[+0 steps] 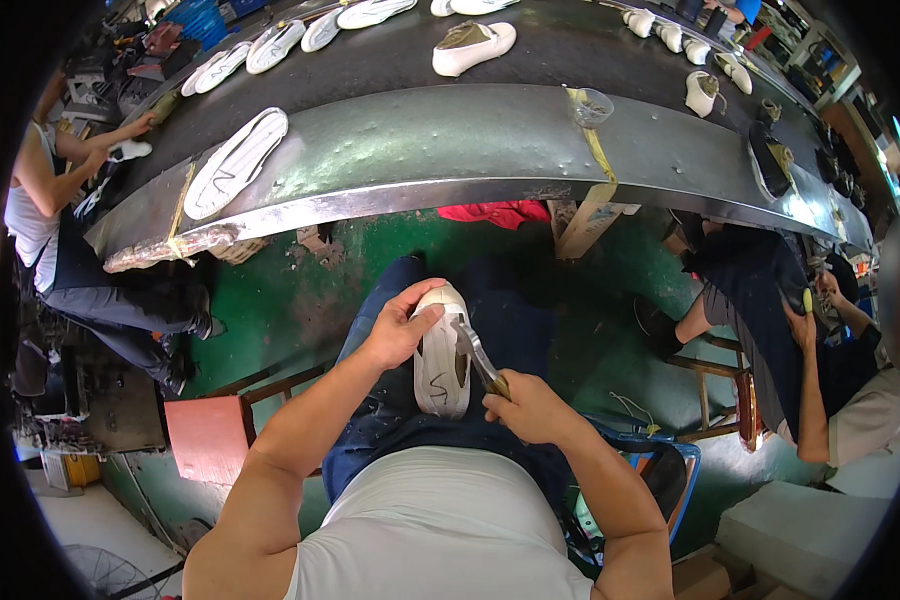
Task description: Assembling shoes by pulling the upper material over the last with pliers and securing it with a hammer.
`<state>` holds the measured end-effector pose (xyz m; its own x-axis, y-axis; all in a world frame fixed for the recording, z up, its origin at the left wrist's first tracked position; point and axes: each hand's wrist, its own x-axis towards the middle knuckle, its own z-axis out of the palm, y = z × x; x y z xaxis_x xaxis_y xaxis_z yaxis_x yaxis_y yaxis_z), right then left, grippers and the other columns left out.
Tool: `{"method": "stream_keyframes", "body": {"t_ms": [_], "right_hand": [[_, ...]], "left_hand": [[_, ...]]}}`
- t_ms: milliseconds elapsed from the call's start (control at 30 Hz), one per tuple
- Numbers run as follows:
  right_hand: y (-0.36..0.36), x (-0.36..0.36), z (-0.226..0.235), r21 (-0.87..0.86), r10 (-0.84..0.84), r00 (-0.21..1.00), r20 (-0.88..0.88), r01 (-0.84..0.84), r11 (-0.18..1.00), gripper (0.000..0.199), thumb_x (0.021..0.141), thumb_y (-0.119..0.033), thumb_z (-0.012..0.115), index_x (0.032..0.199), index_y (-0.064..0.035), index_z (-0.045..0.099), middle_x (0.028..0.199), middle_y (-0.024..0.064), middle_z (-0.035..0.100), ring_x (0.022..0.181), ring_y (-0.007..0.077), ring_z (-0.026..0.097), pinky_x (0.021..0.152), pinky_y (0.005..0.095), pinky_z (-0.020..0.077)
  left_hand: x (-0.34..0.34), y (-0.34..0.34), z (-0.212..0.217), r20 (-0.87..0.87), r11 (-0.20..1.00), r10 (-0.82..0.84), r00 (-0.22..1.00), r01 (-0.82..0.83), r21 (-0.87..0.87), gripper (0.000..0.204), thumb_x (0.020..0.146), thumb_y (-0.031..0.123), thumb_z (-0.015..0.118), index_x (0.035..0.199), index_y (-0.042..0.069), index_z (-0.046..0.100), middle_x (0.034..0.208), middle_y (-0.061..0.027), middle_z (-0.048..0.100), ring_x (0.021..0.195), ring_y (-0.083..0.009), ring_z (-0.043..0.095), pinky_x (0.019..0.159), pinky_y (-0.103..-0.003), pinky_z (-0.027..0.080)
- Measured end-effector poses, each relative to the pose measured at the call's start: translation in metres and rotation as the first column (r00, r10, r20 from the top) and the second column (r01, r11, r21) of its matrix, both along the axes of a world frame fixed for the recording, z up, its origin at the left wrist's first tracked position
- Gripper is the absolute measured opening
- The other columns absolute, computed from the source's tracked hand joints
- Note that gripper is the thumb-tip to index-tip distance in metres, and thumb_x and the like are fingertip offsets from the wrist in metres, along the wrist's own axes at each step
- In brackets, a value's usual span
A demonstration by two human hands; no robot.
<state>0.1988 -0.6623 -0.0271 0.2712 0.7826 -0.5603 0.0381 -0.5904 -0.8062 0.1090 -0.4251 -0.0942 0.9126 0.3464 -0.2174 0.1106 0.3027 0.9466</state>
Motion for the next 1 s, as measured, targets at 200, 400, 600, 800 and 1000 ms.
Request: {"method": "stream_keyframes", "body": {"t_ms": [200, 400, 600, 800, 1000], "right_hand": [[0.025, -0.004, -0.008, 0.315, -0.226, 0.869, 0.439, 0.087, 0.945, 0.027, 0.100, -0.024, 0.054, 0.106, 0.0024, 0.057, 0.079, 0.0192, 0.064, 0.072, 0.0323, 0.065, 0.073, 0.0398, 0.0518], [0.005, -0.004, -0.043, 0.295, -0.411, 0.802, 0.433, 0.305, 0.906, 0.042, 0.088, -0.034, 0.073, 0.106, 0.0015, 0.059, 0.077, 0.0089, 0.064, 0.067, 0.0191, 0.062, 0.068, 0.0341, 0.0515], [0.030, 0.001, -0.063, 0.055, -0.390, 0.837, 0.384, 0.401, 0.914, 0.057, 0.073, -0.032, 0.084, 0.106, 0.0041, 0.055, 0.089, 0.0142, 0.066, 0.079, 0.0239, 0.065, 0.074, 0.0361, 0.0525], [0.011, 0.006, -0.069, -0.028, -0.291, 0.852, 0.436, 0.336, 0.941, 0.047, 0.075, -0.025, 0.077, 0.104, 0.0038, 0.054, 0.089, 0.0194, 0.066, 0.082, 0.0302, 0.067, 0.078, 0.0402, 0.0528], [-0.036, 0.015, -0.016, -0.100, 0.022, 0.923, 0.383, 0.018, 0.995, 0.031, 0.092, -0.019, 0.060, 0.112, 0.0049, 0.058, 0.095, 0.0208, 0.069, 0.088, 0.0405, 0.067, 0.082, 0.0447, 0.0517]], "left_hand": [[0.005, -0.004, 0.012, -0.029, 0.983, -0.141, 0.990, 0.143, 0.116, 0.053, 0.096, 0.005, 0.063, 0.146, 0.005, 0.046, 0.126, -0.0053, 0.061, 0.114, -0.0123, 0.056, 0.099, -0.029, 0.047], [-0.015, -0.011, -0.036, -0.193, 0.967, -0.149, 0.970, 0.184, 0.177, 0.051, 0.095, 0.006, 0.057, 0.145, 0.003, 0.044, 0.129, -0.0114, 0.061, 0.117, -0.0181, 0.058, 0.101, -0.031, 0.046], [-0.015, -0.012, -0.027, -0.240, 0.952, -0.294, 0.925, 0.306, 0.013, 0.065, 0.083, -0.010, 0.044, 0.145, 0.006, 0.046, 0.129, -0.0086, 0.061, 0.116, -0.0181, 0.059, 0.101, -0.031, 0.046], [-0.021, -0.011, 0.000, -0.220, 0.855, -0.412, 0.884, 0.292, -0.428, 0.081, 0.074, -0.012, 0.049, 0.151, 0.010, 0.039, 0.135, -0.0061, 0.056, 0.122, -0.0175, 0.056, 0.102, -0.030, 0.045], [-0.047, -0.041, -0.015, -0.386, 0.900, -0.328, 0.862, 0.409, 0.149, 0.093, 0.080, -0.005, 0.068, 0.158, 0.007, 0.018, 0.145, -0.0100, 0.047, 0.136, -0.0206, 0.043, 0.115, -0.033, 0.032]]}}
